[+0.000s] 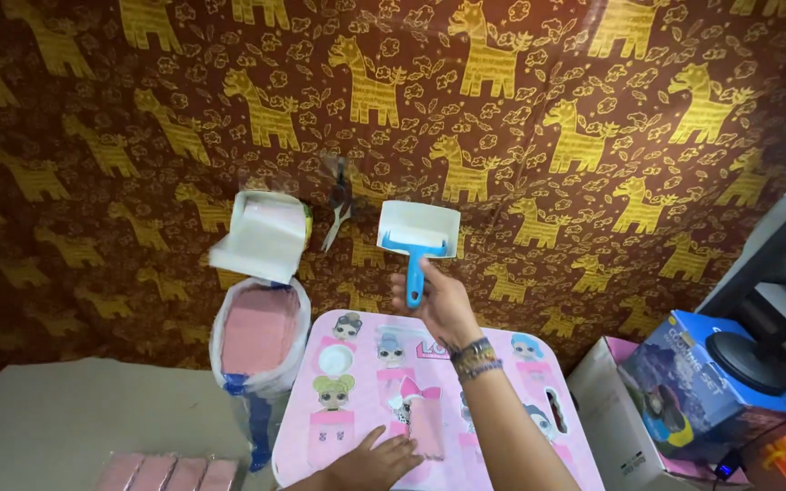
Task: The person cleans a rectangular piece of grey fabric using a lint roller on a small pink table, then picks up and folds the fabric by hand.
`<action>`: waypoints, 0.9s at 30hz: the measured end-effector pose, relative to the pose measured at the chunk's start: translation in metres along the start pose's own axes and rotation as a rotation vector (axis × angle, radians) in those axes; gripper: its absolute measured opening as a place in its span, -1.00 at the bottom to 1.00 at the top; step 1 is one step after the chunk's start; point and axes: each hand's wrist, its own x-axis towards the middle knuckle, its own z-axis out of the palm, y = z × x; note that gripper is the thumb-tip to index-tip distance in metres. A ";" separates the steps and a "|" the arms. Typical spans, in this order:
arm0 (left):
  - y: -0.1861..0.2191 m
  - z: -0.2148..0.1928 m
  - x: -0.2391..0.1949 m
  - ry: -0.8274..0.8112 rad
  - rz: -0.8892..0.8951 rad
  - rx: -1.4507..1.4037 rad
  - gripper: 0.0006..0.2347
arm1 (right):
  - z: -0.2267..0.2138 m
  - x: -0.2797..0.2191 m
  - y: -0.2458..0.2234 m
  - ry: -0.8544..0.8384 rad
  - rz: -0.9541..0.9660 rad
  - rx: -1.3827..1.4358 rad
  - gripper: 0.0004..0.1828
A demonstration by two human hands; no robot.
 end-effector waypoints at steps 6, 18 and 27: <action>0.001 -0.051 0.007 -0.094 -0.014 -0.167 -0.40 | 0.004 -0.015 -0.016 -0.082 -0.163 -0.100 -0.67; 0.013 -0.135 0.032 -0.307 -0.086 -0.414 -0.19 | -0.100 -0.192 0.108 0.261 -0.167 -0.320 -0.63; 0.013 -0.147 0.040 -0.365 -0.106 -0.406 -0.19 | -0.115 -0.191 0.171 0.412 0.148 -0.414 -0.61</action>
